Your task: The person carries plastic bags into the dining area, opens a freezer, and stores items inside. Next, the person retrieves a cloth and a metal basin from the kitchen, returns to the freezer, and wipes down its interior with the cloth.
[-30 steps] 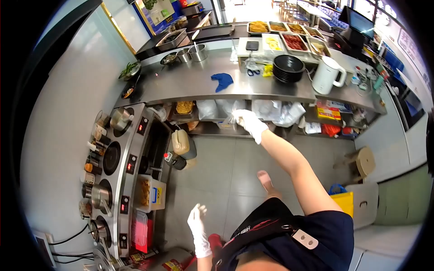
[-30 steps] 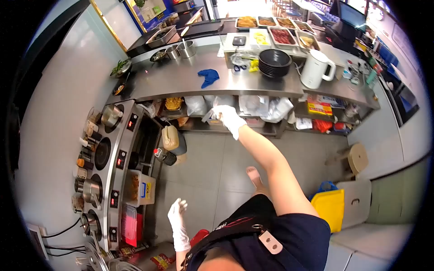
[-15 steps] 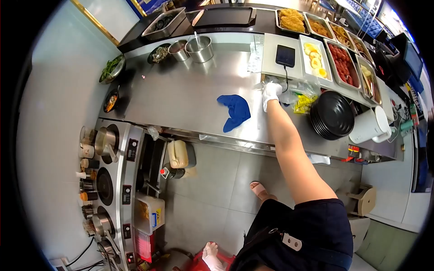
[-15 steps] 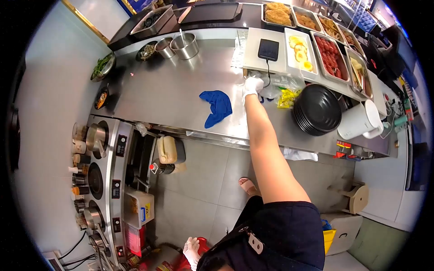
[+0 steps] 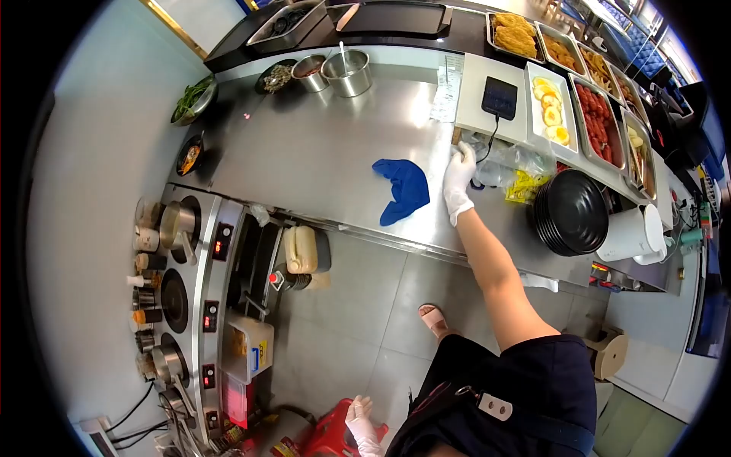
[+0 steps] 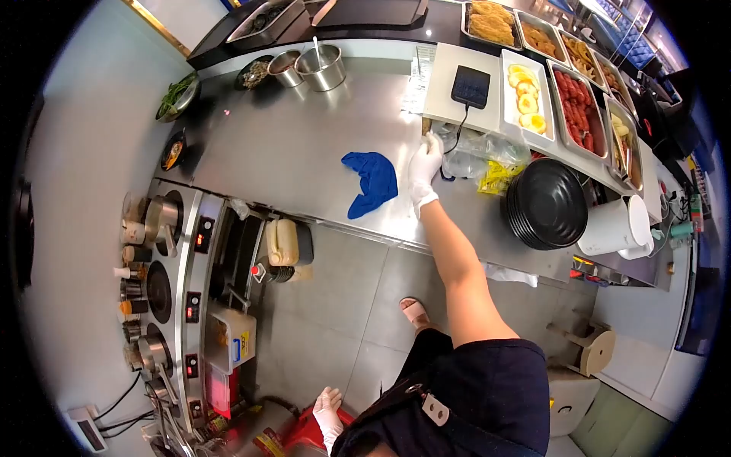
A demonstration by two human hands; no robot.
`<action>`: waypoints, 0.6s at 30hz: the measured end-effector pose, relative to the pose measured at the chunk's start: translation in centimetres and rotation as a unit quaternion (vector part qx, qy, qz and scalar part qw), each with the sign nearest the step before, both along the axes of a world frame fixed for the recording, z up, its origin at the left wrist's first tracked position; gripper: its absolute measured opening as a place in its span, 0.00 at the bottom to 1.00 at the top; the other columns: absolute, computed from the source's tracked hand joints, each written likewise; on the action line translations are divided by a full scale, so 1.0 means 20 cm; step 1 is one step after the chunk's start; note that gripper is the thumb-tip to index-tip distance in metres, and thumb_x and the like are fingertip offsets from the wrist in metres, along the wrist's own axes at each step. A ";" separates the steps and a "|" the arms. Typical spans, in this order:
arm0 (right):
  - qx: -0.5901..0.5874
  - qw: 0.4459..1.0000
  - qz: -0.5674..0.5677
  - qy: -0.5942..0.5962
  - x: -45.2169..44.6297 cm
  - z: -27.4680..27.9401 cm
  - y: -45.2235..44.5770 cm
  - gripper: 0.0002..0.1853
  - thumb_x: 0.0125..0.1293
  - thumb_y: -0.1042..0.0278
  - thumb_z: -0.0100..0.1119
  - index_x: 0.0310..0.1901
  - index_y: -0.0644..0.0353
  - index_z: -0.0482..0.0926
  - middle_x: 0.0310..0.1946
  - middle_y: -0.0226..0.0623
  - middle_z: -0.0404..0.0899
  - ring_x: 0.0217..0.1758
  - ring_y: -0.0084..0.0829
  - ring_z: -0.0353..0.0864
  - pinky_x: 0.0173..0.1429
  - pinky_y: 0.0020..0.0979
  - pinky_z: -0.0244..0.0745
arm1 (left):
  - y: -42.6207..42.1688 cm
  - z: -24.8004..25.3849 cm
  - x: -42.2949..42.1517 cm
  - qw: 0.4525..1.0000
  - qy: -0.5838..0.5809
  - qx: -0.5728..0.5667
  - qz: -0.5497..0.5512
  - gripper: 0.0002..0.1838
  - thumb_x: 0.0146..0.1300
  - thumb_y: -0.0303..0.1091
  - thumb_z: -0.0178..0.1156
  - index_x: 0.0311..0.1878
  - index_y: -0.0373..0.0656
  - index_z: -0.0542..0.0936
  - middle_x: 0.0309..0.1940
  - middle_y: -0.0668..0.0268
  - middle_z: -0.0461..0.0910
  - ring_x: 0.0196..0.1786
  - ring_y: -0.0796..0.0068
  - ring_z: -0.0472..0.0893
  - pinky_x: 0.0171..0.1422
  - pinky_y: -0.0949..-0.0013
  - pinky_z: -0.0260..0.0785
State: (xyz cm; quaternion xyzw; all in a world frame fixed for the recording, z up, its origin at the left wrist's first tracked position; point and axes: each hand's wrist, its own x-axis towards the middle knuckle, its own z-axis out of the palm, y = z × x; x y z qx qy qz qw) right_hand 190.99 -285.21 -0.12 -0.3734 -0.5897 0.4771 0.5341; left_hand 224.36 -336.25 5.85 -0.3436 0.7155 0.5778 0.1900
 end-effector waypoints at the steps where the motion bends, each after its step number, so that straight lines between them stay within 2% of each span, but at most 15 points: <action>1: -0.014 0.999 0.042 0.000 0.06 0.08 -0.12 0.13 0.60 0.81 0.44 0.44 0.70 0.75 0.38 0.41 0.77 0.43 0.30 0.75 0.50 0.25 0.68 | -0.01 0.01 0.03 1.000 0.006 0.001 0.002 0.19 0.68 0.35 0.43 0.54 0.30 0.70 0.43 0.52 0.78 0.45 0.64 0.78 0.55 0.64 0.69; 2: -0.118 0.989 0.076 0.054 0.08 0.04 -0.21 0.12 0.62 0.79 0.43 0.45 0.68 0.75 0.37 0.37 0.77 0.38 0.26 0.75 0.43 0.23 0.70 | -0.02 0.01 0.07 1.000 0.014 0.004 0.005 0.19 0.68 0.35 0.43 0.54 0.30 0.70 0.42 0.52 0.78 0.44 0.64 0.78 0.55 0.64 0.69; 3: -0.109 0.987 0.117 0.021 0.07 -0.12 -0.26 0.11 0.64 0.78 0.44 0.44 0.65 0.75 0.36 0.35 0.77 0.32 0.23 0.74 0.37 0.22 0.69 | -0.05 0.01 0.12 1.000 0.023 0.006 0.011 0.19 0.68 0.35 0.43 0.54 0.30 0.70 0.42 0.52 0.78 0.44 0.64 0.78 0.55 0.64 0.69; 5: -0.090 0.972 0.214 -0.025 0.22 -0.01 -0.48 0.12 0.64 0.76 0.45 0.47 0.64 0.75 0.44 0.38 0.76 0.39 0.27 0.77 0.45 0.27 0.72 | -0.12 0.02 0.24 0.998 0.039 0.013 0.037 0.19 0.68 0.36 0.45 0.53 0.30 0.70 0.42 0.53 0.78 0.44 0.65 0.78 0.54 0.65 0.69; 7: -0.145 0.952 0.269 0.037 0.34 -0.01 -0.75 0.11 0.63 0.77 0.45 0.44 0.63 0.76 0.40 0.40 0.78 0.39 0.28 0.77 0.46 0.26 0.72 | -0.21 0.03 0.43 0.995 0.062 0.018 0.082 0.19 0.67 0.36 0.47 0.53 0.30 0.70 0.42 0.53 0.78 0.44 0.65 0.78 0.54 0.65 0.69; 9: 0.170 0.937 0.293 -0.091 0.50 -0.12 -1.00 0.12 0.59 0.78 0.47 0.42 0.64 0.77 0.41 0.40 0.78 0.43 0.30 0.76 0.50 0.28 0.72 | -0.32 0.01 0.67 0.987 0.090 0.016 0.133 0.19 0.66 0.37 0.50 0.51 0.31 0.73 0.40 0.54 0.79 0.43 0.67 0.79 0.51 0.69 0.70; 10: -0.078 0.896 0.437 0.026 0.62 -0.15 -1.17 0.12 0.58 0.79 0.47 0.42 0.65 0.77 0.41 0.39 0.78 0.46 0.30 0.75 0.53 0.28 0.70 | -0.37 0.00 0.81 0.981 0.096 0.015 0.166 0.18 0.65 0.37 0.50 0.51 0.32 0.74 0.39 0.56 0.80 0.42 0.70 0.78 0.49 0.70 0.70; 11: -0.210 0.827 0.519 0.058 0.73 -0.25 -1.34 0.10 0.58 0.78 0.48 0.40 0.64 0.77 0.42 0.37 0.78 0.47 0.29 0.75 0.53 0.27 0.70 | -0.43 -0.03 0.98 0.973 0.101 0.012 0.208 0.17 0.65 0.37 0.51 0.50 0.32 0.75 0.39 0.58 0.80 0.42 0.72 0.78 0.48 0.72 0.70; 12: -0.241 0.790 0.560 0.071 0.93 -0.24 -1.56 0.07 0.60 0.76 0.49 0.37 0.62 0.77 0.39 0.35 0.77 0.45 0.26 0.75 0.47 0.26 0.72 | -0.48 -0.07 1.16 0.964 0.111 0.004 0.243 0.17 0.65 0.37 0.51 0.50 0.33 0.75 0.38 0.60 0.81 0.41 0.74 0.78 0.47 0.73 0.69; 13: -0.334 0.760 0.558 -0.002 1.13 -0.25 -1.77 0.06 0.62 0.74 0.47 0.33 0.58 0.76 0.30 0.30 0.75 0.33 0.20 0.74 0.35 0.22 0.70 | -0.54 -0.11 1.34 0.953 0.119 -0.003 0.278 0.17 0.65 0.38 0.51 0.49 0.34 0.76 0.37 0.62 0.81 0.40 0.77 0.78 0.46 0.74 0.69; 14: -0.197 0.711 0.659 -0.146 1.36 -0.28 -1.93 0.08 0.64 0.72 0.45 0.30 0.53 0.75 0.22 0.25 0.69 0.23 0.16 0.66 0.26 0.20 0.63 | -0.59 -0.15 1.54 0.939 0.133 -0.012 0.316 0.17 0.65 0.38 0.52 0.49 0.34 0.76 0.36 0.63 0.81 0.39 0.78 0.78 0.45 0.75 0.68; 15: -0.050 0.608 0.785 -0.112 1.57 -0.40 -2.07 0.10 0.64 0.72 0.43 0.27 0.53 0.73 0.19 0.25 0.65 0.18 0.16 0.59 0.22 0.20 0.57 | -0.63 -0.18 1.74 0.925 0.143 -0.017 0.351 0.17 0.65 0.38 0.52 0.49 0.34 0.76 0.36 0.64 0.81 0.38 0.80 0.77 0.44 0.76 0.68; 16: -0.167 0.555 0.810 -0.092 1.82 -0.50 -2.27 0.10 0.65 0.72 0.42 0.27 0.56 0.72 0.19 0.26 0.67 0.17 0.17 0.59 0.20 0.22 0.57 | -0.65 -0.19 1.92 0.904 0.137 -0.026 0.404 0.17 0.65 0.38 0.52 0.49 0.34 0.76 0.36 0.64 0.81 0.38 0.80 0.77 0.44 0.76 0.68; 17: -0.355 0.461 0.769 -0.263 2.03 -0.59 -2.44 0.09 0.64 0.74 0.42 0.30 0.59 0.74 0.22 0.31 0.73 0.18 0.20 0.65 0.21 0.24 0.62 | -0.69 -0.20 2.11 0.884 0.125 -0.032 0.449 0.17 0.65 0.38 0.52 0.49 0.34 0.76 0.36 0.64 0.81 0.37 0.79 0.78 0.44 0.76 0.68; 18: -0.259 0.394 0.823 -0.318 2.30 -0.58 -2.61 0.09 0.62 0.75 0.42 0.32 0.60 0.75 0.25 0.35 0.75 0.21 0.24 0.71 0.24 0.25 0.66 | -0.71 -0.23 2.31 0.850 0.154 -0.040 0.503 0.17 0.65 0.37 0.52 0.49 0.34 0.76 0.36 0.63 0.81 0.37 0.78 0.78 0.44 0.76 0.69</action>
